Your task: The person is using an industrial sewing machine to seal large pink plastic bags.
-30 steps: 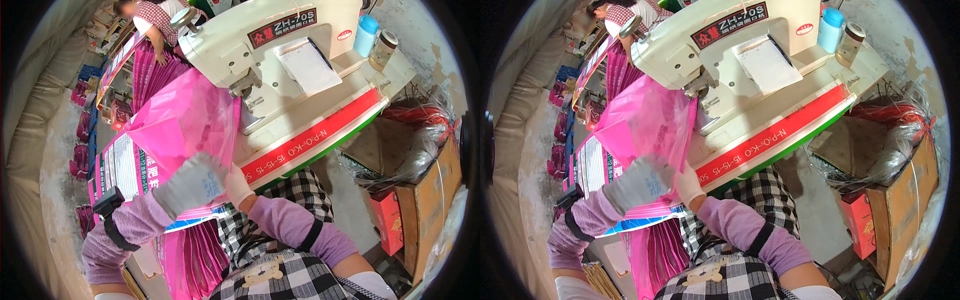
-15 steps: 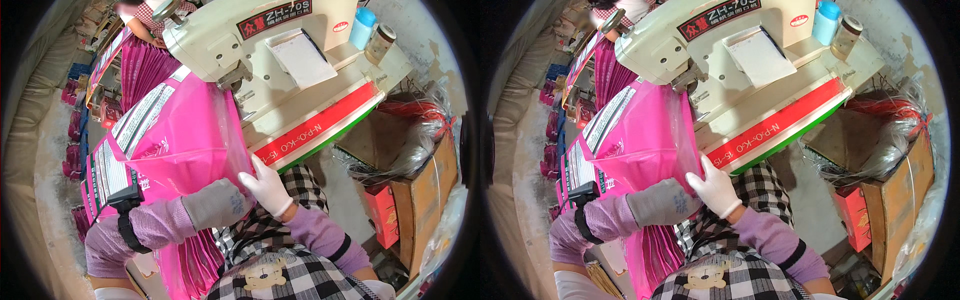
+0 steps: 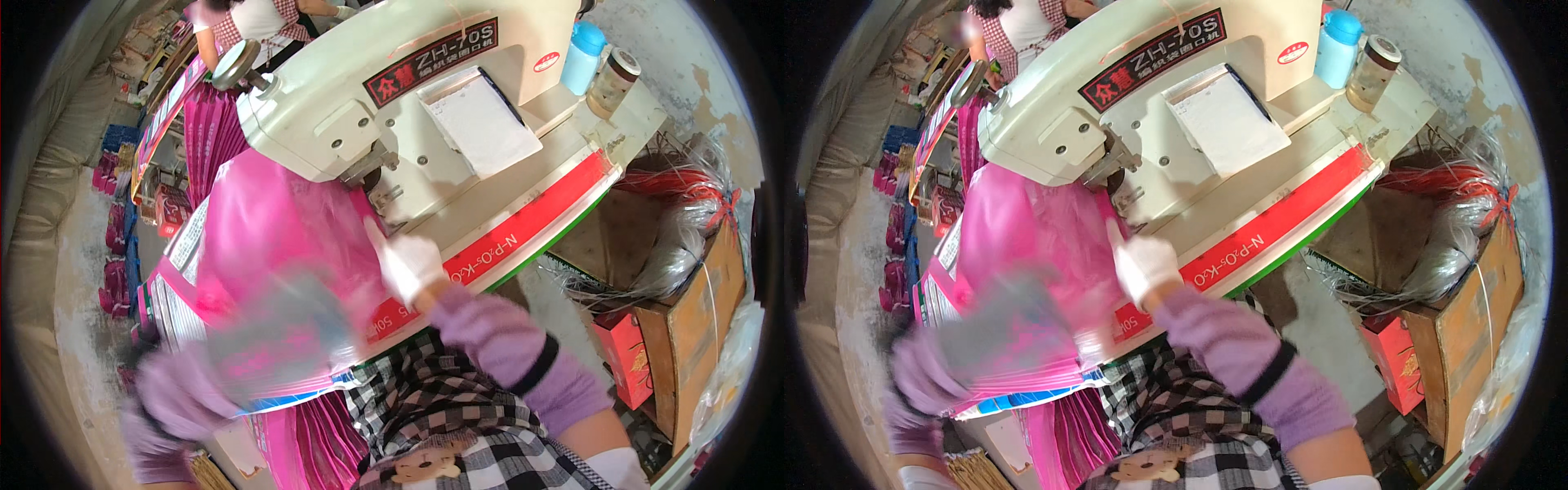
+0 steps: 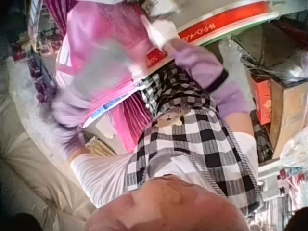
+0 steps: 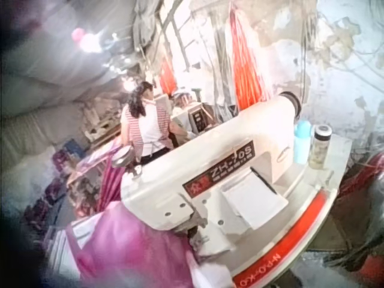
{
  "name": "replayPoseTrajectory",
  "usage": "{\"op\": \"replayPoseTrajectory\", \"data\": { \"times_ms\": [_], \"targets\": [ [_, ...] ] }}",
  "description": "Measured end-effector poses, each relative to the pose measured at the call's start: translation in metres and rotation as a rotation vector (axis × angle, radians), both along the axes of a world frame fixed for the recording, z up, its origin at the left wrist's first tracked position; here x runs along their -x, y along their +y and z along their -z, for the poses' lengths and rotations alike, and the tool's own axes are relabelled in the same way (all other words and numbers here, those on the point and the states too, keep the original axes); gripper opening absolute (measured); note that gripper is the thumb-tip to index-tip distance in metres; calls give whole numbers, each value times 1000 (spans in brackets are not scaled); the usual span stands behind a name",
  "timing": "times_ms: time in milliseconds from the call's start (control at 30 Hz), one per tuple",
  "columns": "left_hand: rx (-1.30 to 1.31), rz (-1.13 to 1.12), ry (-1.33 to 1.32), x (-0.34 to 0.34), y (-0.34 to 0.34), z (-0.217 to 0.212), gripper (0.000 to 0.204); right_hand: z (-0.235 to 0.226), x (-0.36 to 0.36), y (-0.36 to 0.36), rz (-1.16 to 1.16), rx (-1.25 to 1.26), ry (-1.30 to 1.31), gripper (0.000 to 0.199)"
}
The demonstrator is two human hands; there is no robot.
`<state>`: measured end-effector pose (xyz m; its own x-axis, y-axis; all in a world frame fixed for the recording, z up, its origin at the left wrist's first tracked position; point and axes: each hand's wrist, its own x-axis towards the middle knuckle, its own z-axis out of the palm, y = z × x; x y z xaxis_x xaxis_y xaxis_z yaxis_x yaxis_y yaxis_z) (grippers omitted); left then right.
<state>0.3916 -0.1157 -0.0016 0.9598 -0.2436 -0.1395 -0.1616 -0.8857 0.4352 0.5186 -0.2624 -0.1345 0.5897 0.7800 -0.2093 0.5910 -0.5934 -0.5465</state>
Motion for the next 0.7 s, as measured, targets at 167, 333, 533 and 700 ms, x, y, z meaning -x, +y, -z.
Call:
{"op": "replayPoseTrajectory", "data": {
  "times_ms": [167, 333, 533, 700],
  "targets": [
    [-724, 597, 216, -36, -126, -17, 16, 12, -12, 65, 176, 34, -17, 39],
    [-490, 380, 389, -48, -44, -54, 17, -6, 6, 23, 130, -8, 146, 57],
    [-349, 547, 169, -11, -88, 1, 7, -26, 49, -37, 38, 14, 483, 82],
    [-625, 425, 517, -78, 1, -74, 19, -29, 28, -28, 33, -80, 161, 73]
  ]
}}
